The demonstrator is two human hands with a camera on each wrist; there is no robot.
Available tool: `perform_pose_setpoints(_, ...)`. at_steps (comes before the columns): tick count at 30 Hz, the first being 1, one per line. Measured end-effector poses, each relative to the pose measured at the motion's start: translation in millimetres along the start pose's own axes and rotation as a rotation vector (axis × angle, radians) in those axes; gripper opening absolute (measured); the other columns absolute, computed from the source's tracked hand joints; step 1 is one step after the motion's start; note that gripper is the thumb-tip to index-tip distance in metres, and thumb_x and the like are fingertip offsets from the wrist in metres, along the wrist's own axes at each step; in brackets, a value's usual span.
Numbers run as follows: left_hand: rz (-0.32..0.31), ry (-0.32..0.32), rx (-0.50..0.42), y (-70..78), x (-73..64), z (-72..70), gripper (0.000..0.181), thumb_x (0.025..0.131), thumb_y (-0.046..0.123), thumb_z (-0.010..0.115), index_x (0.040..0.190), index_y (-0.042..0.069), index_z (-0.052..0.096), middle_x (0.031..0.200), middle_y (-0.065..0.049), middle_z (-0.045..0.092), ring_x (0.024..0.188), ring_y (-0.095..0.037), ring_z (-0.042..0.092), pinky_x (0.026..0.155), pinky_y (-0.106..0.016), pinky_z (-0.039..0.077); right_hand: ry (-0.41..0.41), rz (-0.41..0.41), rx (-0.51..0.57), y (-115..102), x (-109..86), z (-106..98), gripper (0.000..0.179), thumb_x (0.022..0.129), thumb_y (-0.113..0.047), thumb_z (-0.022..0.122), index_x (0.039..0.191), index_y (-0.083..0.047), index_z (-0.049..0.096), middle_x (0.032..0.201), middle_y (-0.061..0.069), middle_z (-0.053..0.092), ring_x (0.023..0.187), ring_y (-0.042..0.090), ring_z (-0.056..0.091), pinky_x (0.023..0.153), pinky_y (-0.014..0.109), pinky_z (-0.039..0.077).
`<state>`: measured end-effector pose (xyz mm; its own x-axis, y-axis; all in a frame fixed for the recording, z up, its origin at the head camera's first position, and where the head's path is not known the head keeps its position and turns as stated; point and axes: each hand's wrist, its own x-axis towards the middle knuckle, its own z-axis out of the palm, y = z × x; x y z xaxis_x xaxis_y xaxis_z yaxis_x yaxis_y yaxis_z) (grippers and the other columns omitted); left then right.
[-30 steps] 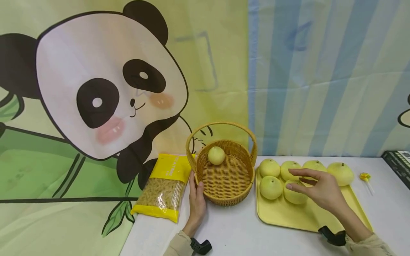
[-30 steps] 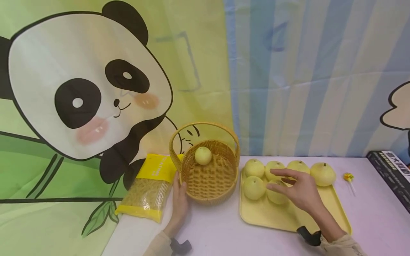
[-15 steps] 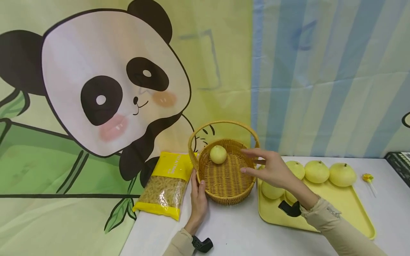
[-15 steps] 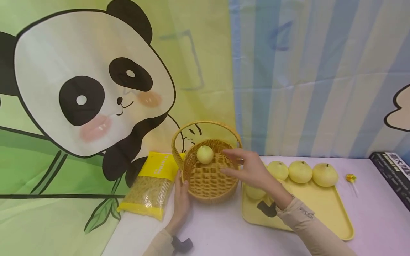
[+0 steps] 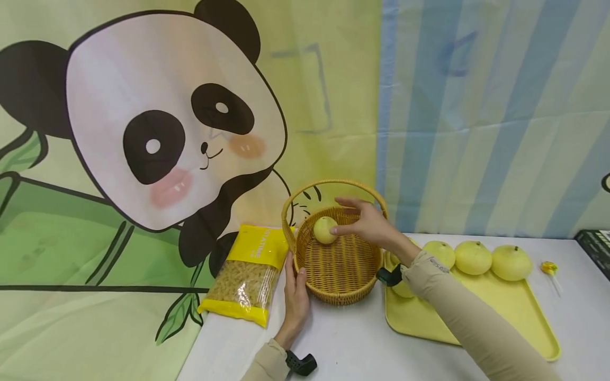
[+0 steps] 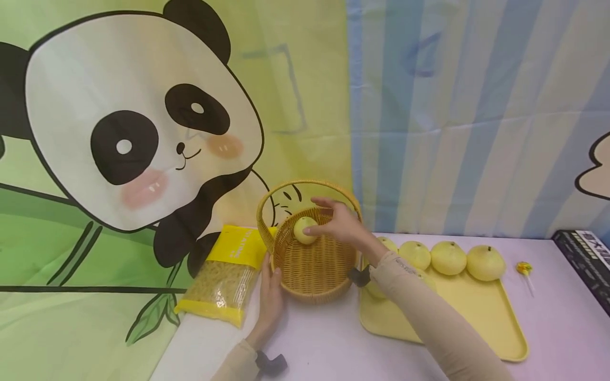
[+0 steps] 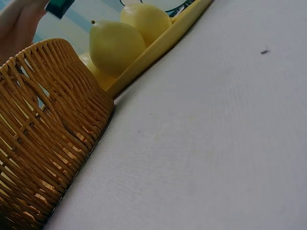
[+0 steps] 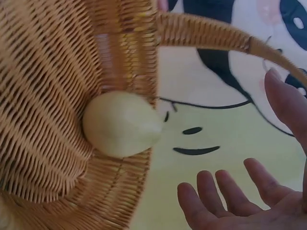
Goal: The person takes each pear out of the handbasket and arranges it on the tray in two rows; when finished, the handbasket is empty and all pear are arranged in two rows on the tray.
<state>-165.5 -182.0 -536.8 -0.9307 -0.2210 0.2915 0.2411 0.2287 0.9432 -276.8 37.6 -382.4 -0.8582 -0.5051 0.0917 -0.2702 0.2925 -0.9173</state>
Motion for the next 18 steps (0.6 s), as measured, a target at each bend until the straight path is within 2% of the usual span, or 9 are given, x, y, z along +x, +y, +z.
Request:
perform_pose_setpoints(5,-0.002,-0.005,0.004,1.1,0.9,-2.5,0.060,0.117,0.024,0.032,0.172,0.029,0.010,0.179,0.000,0.013,0.164,-0.022,0.017,0.121,-0.006,0.016,0.013,0.000,0.011,14.6,22.8,8.1,0.093,0.085,-0.025,0.092,0.163,-0.017,0.042,0.169,0.013,0.039,0.154,0.040,0.038,0.116,0.061,0.047)
perform_pose_setpoints(9,-0.003,-0.004,0.003,2.6,0.9,-2.0,0.059,0.117,0.027,0.032,0.172,0.028,0.010,0.180,-0.001,0.012,0.165,-0.024,0.015,0.121,-0.006,0.015,0.034,0.010,0.012,31.2,38.0,15.6,0.093,0.084,-0.023,0.093,0.161,-0.010,0.044,0.166,0.017,0.043,0.154,0.040,0.040,0.122,0.059,0.041)
perform_pose_setpoints(18,-0.019,-0.013,0.006,-0.6,-0.6,0.1,0.061,0.117,0.019,0.031,0.172,0.029,0.008,0.180,-0.002,0.012,0.164,-0.025,0.018,0.121,-0.007,0.017,0.016,0.077,-0.013,51.2,53.4,26.2,0.089,0.084,-0.025,0.093,0.159,-0.009,0.048,0.163,0.019,0.047,0.152,0.040,0.042,0.123,0.058,0.039)
